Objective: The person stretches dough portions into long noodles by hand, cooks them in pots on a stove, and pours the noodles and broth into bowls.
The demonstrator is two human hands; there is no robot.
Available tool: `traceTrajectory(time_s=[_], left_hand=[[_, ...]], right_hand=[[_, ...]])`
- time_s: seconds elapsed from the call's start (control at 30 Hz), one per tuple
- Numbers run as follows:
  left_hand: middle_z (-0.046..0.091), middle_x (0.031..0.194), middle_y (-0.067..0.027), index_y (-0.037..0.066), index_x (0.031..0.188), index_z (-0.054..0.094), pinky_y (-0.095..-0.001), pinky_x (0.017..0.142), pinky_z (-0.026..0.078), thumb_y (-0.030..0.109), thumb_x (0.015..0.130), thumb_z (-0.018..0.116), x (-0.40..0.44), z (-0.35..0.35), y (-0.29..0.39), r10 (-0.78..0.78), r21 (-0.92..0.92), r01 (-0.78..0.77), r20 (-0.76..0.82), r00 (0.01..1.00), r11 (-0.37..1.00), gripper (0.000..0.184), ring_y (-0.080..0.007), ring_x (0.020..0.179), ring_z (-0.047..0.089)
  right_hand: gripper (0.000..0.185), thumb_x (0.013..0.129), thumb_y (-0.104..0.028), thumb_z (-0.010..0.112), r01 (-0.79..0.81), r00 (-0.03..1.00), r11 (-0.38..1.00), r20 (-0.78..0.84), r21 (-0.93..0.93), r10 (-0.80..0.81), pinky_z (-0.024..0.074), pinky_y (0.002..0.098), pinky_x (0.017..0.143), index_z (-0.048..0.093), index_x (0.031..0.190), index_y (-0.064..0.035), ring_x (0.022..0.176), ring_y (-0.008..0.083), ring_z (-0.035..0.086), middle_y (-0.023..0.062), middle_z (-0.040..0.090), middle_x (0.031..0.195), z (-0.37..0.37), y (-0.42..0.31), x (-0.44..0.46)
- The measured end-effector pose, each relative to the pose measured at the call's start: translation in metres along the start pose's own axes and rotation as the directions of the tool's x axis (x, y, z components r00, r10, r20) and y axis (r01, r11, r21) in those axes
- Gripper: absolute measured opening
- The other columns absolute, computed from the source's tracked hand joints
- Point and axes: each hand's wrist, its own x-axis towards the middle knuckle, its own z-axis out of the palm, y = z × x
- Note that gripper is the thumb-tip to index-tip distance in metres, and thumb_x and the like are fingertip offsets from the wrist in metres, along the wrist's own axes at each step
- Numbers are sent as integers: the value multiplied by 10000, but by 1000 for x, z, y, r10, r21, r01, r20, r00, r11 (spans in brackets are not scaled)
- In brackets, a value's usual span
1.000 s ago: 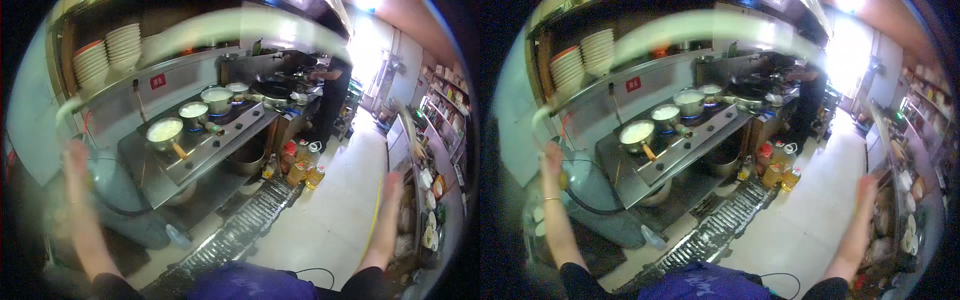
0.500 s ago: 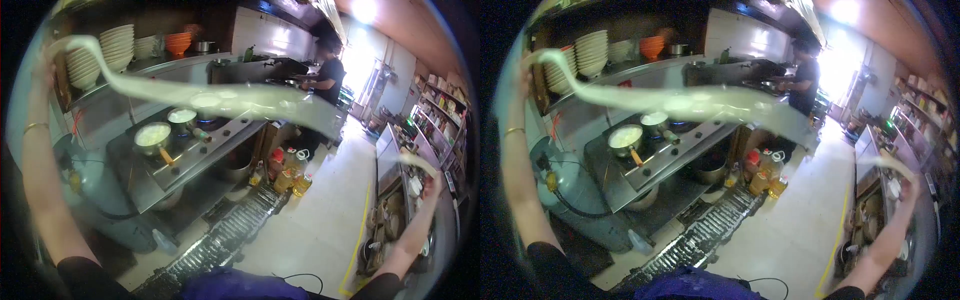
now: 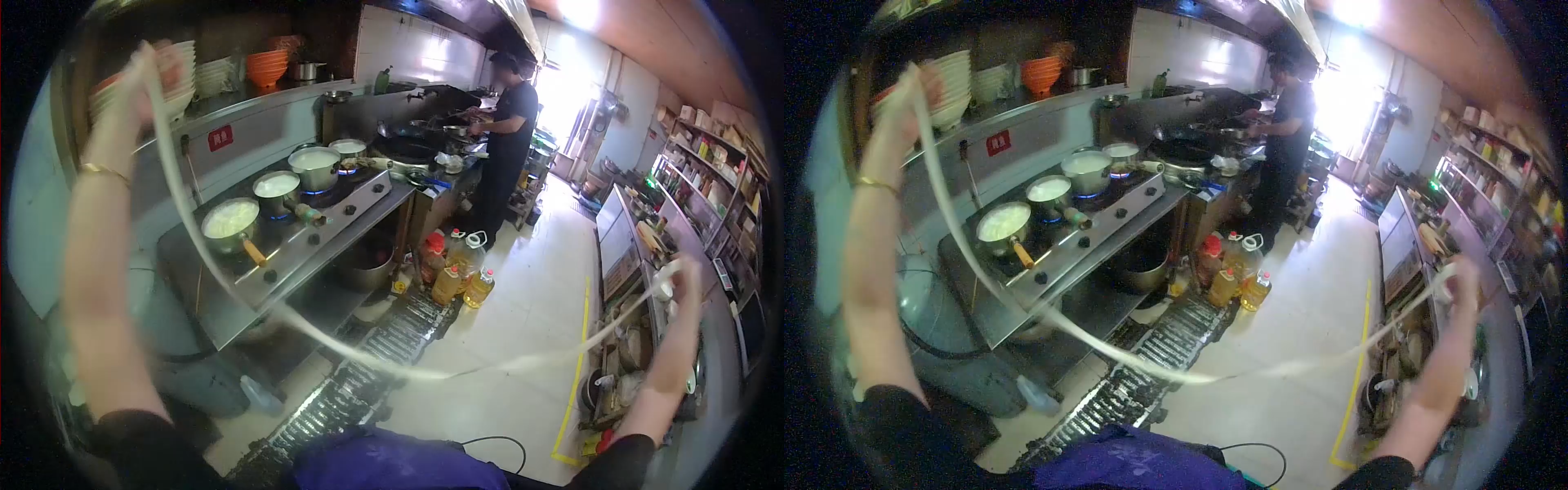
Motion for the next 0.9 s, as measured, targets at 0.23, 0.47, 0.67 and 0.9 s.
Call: traceTrajectory(time_s=[0.23, 0.47, 0.67, 0.9], left_hand=[[618, 1072, -95, 41, 1054, 580, -373, 857, 482, 294, 903, 540, 86, -106, 8, -30, -286, 25, -13, 999, 958, 297, -232, 994, 584], [619, 1079, -69, 111, 1217, 502, -305, 687, 536, 415, 980, 342, -37, -13, -103, -300, -173, 309, 77, 951, 935, 417, -181, 893, 617], [629, 912, -90, 50, 1204, 478, -329, 622, 529, 406, 985, 328, -121, 25, -62, -342, 142, 316, 228, 912, 938, 443, -178, 732, 614], [665, 835, -182, 19, 1003, 552, -435, 759, 528, 380, 937, 369, -291, 30, -168, -839, 52, 910, 413, 355, 411, 410, -315, 754, 656]], right_hand=[[144, 840, -226, 611, 107, 991, 591, -41, 800, -124, 521, 310, 543, 596, 844, -82, 586, 152, 567, 20, 583, 721, -8, 105, 22], [276, 934, -242, 417, -260, 961, 690, 112, 675, 253, 506, 349, 614, 583, 904, -23, 716, 213, 586, 92, 614, 810, 139, 178, -49], [332, 961, -280, 439, -150, 985, 705, 41, 693, 168, 509, 406, 797, 491, 1145, -9, 922, 262, 592, 130, 587, 1035, 72, 117, -142], [252, 908, -226, 475, -700, 711, 508, 561, 502, 425, 505, 414, 749, 509, 977, 14, 823, 292, 597, 179, 599, 872, 170, 88, -376]])
